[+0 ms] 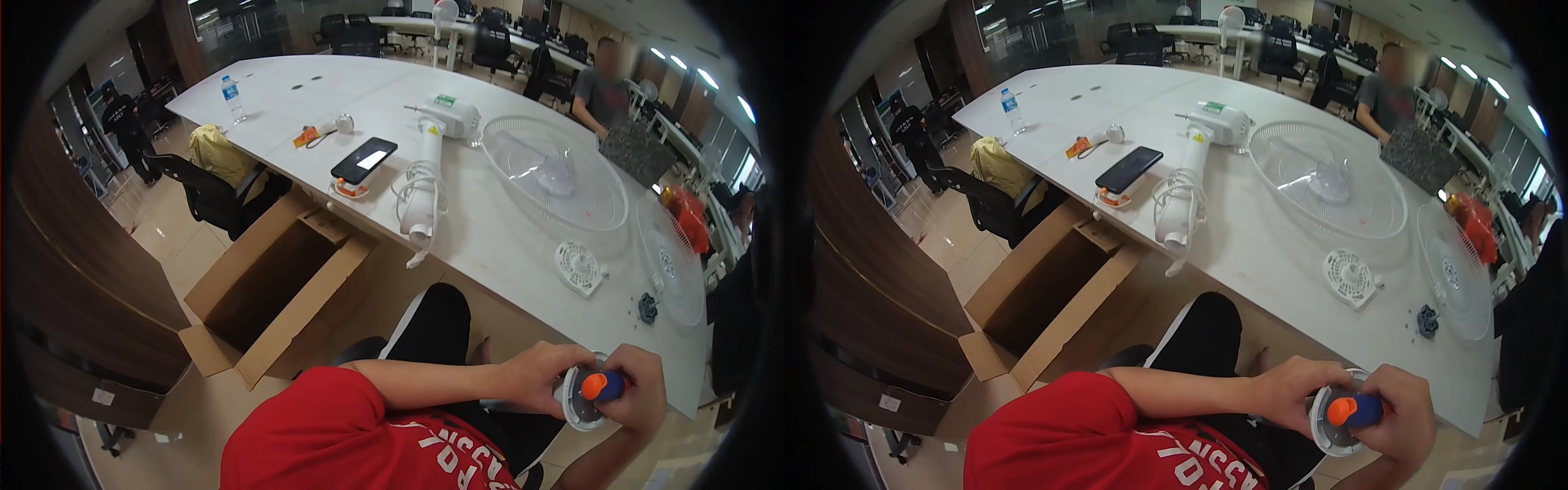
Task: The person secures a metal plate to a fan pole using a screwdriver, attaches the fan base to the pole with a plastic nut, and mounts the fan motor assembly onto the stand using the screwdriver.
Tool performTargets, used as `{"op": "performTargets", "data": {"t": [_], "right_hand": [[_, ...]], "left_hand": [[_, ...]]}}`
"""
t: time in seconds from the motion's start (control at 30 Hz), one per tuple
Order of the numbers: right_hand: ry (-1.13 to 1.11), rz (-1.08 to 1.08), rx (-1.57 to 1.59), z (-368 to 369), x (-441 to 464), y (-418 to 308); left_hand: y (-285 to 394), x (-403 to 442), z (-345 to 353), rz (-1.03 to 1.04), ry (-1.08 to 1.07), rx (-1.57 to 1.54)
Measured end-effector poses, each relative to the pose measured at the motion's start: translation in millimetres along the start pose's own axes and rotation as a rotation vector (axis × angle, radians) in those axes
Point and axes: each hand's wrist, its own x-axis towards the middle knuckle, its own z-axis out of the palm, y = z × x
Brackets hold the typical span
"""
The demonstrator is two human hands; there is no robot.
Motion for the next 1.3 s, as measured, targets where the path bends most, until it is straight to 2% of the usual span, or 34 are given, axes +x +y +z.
{"op": "performTargets", "data": {"t": [0.23,0.37,0.43,0.53,0.57,0.63,0.73,0.77,0.9,0.97,1.07,1.13,1.3], "right_hand": [[0.134,-0.185,0.016,13.2,1.0,19.3],[0.158,-0.214,0.065,14.5,4.4,31.1],[0.174,-0.191,0.048,11.3,7.1,28.6],[0.146,-0.143,0.11,11.6,7.2,24.6],[0.179,-0.102,0.077,11.2,5.9,23.8],[0.119,-0.084,0.077,10.7,-2.4,20.5],[0.113,-0.003,0.078,5.5,-10.7,-2.6],[0.207,0.023,0.136,14.6,-17.1,-1.4],[0.22,0.055,0.059,17.7,-27.9,-20.7],[0.205,0.061,0.035,20.3,-32.3,-29.2],[0.269,-0.022,0.051,29.3,-38.4,-41.6],[0.283,-0.013,0.033,32.6,-45.7,-49.0],[0.313,0.021,-0.024,36.7,-65.5,-64.3]], "left_hand": [[-14.6,5.6,7.4,-0.026,-0.024,-0.088],[-18.2,5.8,12.2,-0.043,0.005,-0.101],[-20.5,8.4,11.9,-0.014,-0.046,-0.089],[-13.7,13.2,8.5,-0.206,-0.085,-0.124],[-15.8,13.2,7.2,-0.187,-0.128,-0.164],[-19.6,9.7,4.7,-0.215,-0.141,-0.029],[-24.3,-4.8,7.0,-0.125,-0.084,-0.015],[-25.6,-6.3,6.0,-0.034,-0.071,0.008],[-21.8,-18.2,7.8,0.107,0.01,0.152],[-30.2,-24.9,4.5,0.117,-0.063,0.167],[-13.3,-29.7,5.7,0.136,-0.029,0.188],[-13.3,-38.0,7.8,0.114,-0.052,0.101],[-1.9,-45.6,11.6,0.096,-0.122,0.13]]}}
